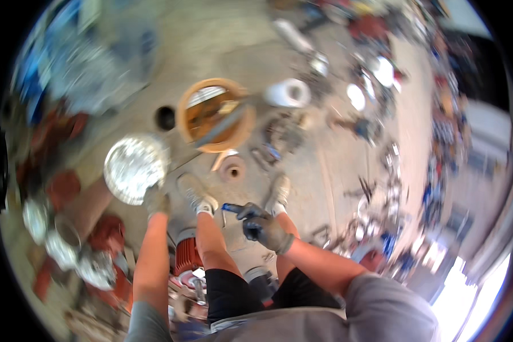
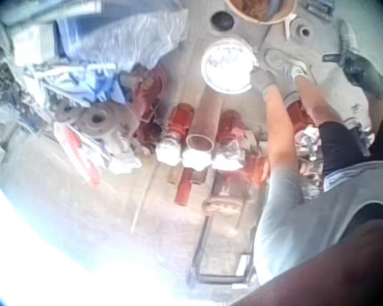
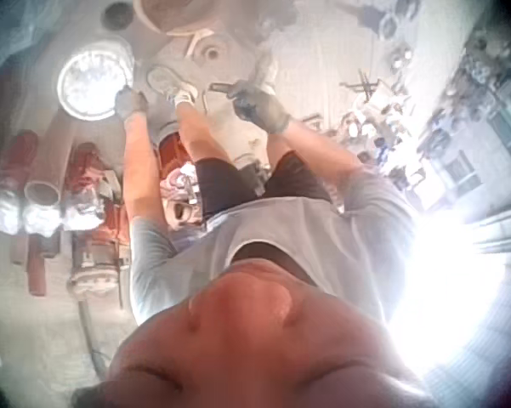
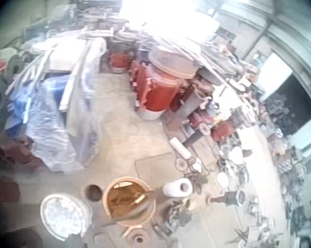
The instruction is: The person sits on the floor of a workshop and cleans a metal flange with a cloth. They then apply a blue sealant to the flange's edge and attach a circular metal ring. Finally, they pick up two flange halves and join them together.
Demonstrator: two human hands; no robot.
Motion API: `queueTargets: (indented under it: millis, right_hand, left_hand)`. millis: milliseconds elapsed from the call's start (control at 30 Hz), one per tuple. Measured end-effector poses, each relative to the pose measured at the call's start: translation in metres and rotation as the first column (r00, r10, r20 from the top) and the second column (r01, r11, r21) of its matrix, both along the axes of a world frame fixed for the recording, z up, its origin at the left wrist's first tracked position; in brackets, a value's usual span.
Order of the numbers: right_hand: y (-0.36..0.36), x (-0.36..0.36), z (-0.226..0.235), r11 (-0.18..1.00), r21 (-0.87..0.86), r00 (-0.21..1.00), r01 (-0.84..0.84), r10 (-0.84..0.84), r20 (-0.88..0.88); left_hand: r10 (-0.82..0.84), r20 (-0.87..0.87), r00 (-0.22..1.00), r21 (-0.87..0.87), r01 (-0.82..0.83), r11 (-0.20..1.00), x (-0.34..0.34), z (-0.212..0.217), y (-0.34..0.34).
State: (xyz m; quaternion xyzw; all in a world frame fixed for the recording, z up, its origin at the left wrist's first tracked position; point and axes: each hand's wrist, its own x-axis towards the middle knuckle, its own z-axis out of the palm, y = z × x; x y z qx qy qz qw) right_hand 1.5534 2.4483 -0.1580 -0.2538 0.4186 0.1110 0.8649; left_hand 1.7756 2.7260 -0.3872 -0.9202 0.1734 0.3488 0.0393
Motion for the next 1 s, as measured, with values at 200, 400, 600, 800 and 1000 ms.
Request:
queueTargets:
  millis: [200,400,600,800,1000]
  right_hand:
    - [-0.054,-0.162,0.057,0.922,0.058,0.924,0.382,-0.381,-0.037]
    - [-0.111,-0.310,0.110,0.749,0.005,0.749,0.663,-0.662,-0.032]
    - [-0.167,-0.484,0.146,0.571,-0.541,0.735,0.618,-0.663,0.140]
    - [-0.236,-0.680,0.241,0.068,0.039,0.064,0.997,-0.994,0.091]
    - [-0.296,-0.801,0.286,-0.260,0.131,-0.279,0.957,-0.949,0.150]
  left_hand:
    - [-0.223,-0.201,0.954,0.119,0.250,0.961,-0.075,0.100,-0.040]
    - [-0.374,-0.301,0.877,0.062,0.409,0.910,-0.171,0.170,-0.149]
    - [-0.473,-0.313,0.823,-0.161,0.445,0.881,-0.333,0.235,-0.342]
    - [-0.831,-0.302,0.466,-0.440,0.705,0.556,-0.574,0.362,-0.580]
    - [-0.892,-0.377,0.249,-0.599,0.669,0.440,-0.719,0.501,-0.725]
